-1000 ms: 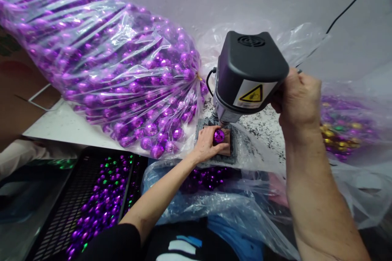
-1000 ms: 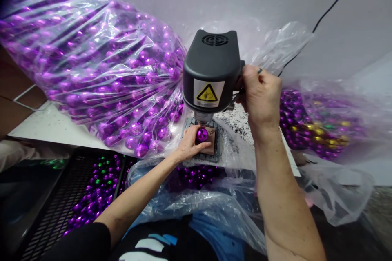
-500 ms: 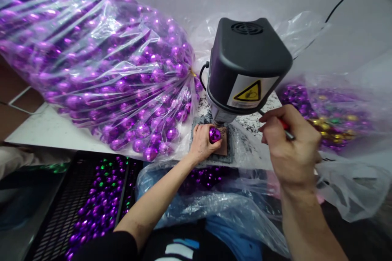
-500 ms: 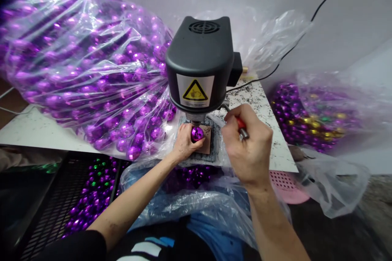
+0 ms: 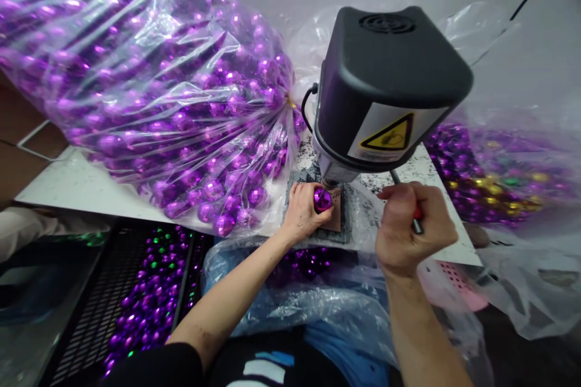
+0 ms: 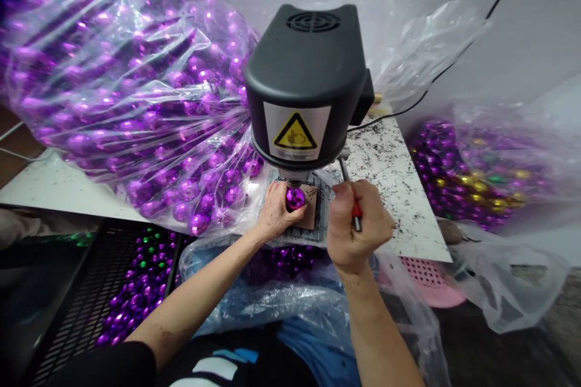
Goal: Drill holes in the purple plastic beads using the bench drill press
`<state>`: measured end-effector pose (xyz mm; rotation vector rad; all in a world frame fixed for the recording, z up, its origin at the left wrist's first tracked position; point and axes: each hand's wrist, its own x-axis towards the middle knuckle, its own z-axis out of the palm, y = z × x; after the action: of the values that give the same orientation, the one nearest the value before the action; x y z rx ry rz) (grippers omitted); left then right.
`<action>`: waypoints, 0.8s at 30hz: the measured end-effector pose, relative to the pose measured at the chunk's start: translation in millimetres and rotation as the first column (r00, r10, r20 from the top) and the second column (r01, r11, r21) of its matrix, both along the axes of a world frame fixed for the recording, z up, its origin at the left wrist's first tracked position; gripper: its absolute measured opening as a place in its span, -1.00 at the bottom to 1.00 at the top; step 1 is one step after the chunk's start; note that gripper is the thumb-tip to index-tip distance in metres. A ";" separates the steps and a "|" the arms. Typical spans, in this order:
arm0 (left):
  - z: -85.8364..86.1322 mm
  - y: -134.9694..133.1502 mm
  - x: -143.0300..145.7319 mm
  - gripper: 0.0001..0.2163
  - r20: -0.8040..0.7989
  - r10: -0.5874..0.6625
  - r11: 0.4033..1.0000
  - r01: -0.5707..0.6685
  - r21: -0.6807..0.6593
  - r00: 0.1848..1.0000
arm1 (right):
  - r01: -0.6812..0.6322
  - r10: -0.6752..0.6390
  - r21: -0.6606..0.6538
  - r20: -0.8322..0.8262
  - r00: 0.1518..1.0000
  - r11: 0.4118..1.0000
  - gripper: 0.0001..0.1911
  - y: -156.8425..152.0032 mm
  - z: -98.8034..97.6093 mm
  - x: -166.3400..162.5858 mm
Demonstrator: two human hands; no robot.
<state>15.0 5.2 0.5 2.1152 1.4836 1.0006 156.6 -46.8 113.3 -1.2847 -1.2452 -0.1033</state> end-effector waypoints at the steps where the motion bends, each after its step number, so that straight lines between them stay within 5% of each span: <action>1: 0.2 -0.1 0.1 -0.64 0.004 0.002 1.000 -0.002 0.000 1.000 | -0.001 0.001 0.020 -0.016 1.000 1.000 -0.78 1.3 -3.0 -0.6; 15: 0.3 0.9 -0.7 -0.65 0.001 -0.005 1.000 0.005 -0.002 1.000 | -0.120 0.132 0.123 -0.088 0.987 0.985 -0.79 13.9 -42.0 2.2; 20: 0.1 0.4 -1.0 -0.66 0.014 -0.004 1.000 0.004 0.003 1.000 | -0.049 0.049 0.003 -0.118 0.992 0.999 -0.72 9.7 10.0 3.0; 24: -1.0 -0.3 -1.8 -0.64 0.033 -0.023 1.000 0.023 -0.004 0.999 | -0.156 0.115 -0.145 -0.253 0.960 0.977 -0.55 31.6 64.9 11.6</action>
<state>13.1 4.9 -0.5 2.0983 1.4418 1.0178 168.2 -15.2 178.2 -1.3040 -1.1422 0.2548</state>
